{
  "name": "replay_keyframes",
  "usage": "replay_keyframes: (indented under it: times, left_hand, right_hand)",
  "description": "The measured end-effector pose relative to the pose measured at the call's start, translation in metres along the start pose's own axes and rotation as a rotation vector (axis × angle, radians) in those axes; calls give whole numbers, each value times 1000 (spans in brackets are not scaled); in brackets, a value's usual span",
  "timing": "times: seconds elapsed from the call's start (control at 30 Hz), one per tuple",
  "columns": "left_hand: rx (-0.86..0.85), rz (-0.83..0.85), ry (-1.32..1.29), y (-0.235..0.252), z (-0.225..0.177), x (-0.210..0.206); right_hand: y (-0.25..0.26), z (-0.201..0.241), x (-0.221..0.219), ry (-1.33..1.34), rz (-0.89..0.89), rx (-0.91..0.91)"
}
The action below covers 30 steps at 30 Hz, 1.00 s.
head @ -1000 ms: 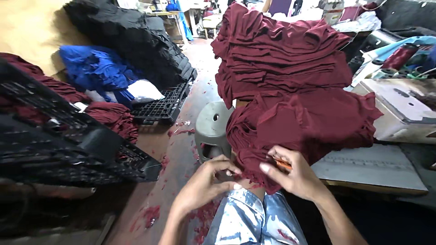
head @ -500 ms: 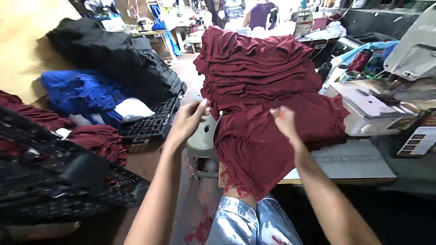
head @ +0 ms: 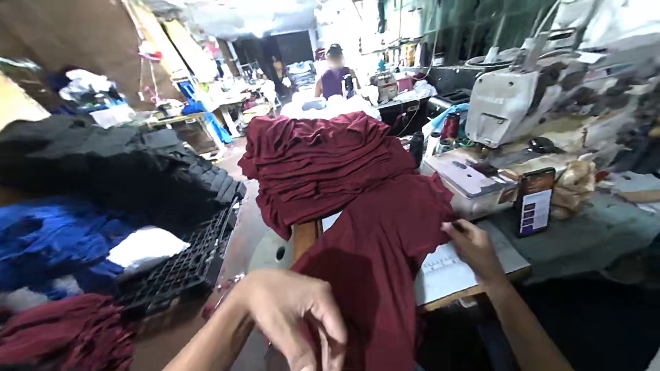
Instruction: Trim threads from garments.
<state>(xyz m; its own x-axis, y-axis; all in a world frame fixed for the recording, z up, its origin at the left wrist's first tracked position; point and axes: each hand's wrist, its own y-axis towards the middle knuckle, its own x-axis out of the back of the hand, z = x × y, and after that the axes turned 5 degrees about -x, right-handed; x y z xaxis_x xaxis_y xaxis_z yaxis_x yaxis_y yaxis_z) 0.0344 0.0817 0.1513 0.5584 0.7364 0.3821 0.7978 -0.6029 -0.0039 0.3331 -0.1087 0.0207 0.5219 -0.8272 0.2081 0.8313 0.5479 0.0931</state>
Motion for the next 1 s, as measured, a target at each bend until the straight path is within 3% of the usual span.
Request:
replay_keyframes:
  times: [0.07, 0.17, 0.23, 0.33, 0.4, 0.53, 0.63, 0.7, 0.8, 0.9, 1.0]
  left_hand:
    - [81, -129, 41, -3, -13, 12]
    - [453, -591, 318, 9, -3, 62]
    - [758, -868, 479, 25, 40, 93]
    - [998, -875, 409, 43, 123, 102]
    - [925, -918, 200, 52, 138, 86]
    - [711, -1098, -343, 47, 103, 49]
    - [605, -1040, -506, 42, 90, 32]
    - [504, -1117, -586, 46, 75, 15]
    - [199, -1289, -701, 55, 31, -16]
    - [-133, -1309, -687, 50, 0, -27]
    - [-134, -1431, -583, 57, -21, 0]
  right_hand:
    - [0, -12, 18, 7, -105, -130]
    - [-2, -7, 19, -127, -4, -352]
    - [-5, -2, 1, -190, 73, -429]
    - [-12, 10, -31, -258, 50, -357]
    - [-20, 20, -48, -339, 15, -316]
    - [-42, 15, -73, -430, -64, -225]
    - [-56, -3, -91, -191, -192, 31]
    - [-62, -11, -96, 14, -229, 86]
    - [-74, 0, -79, 368, -73, -62]
    - [-96, 39, -43, 615, 188, -137]
    - [-92, 86, -8, 512, 173, 16]
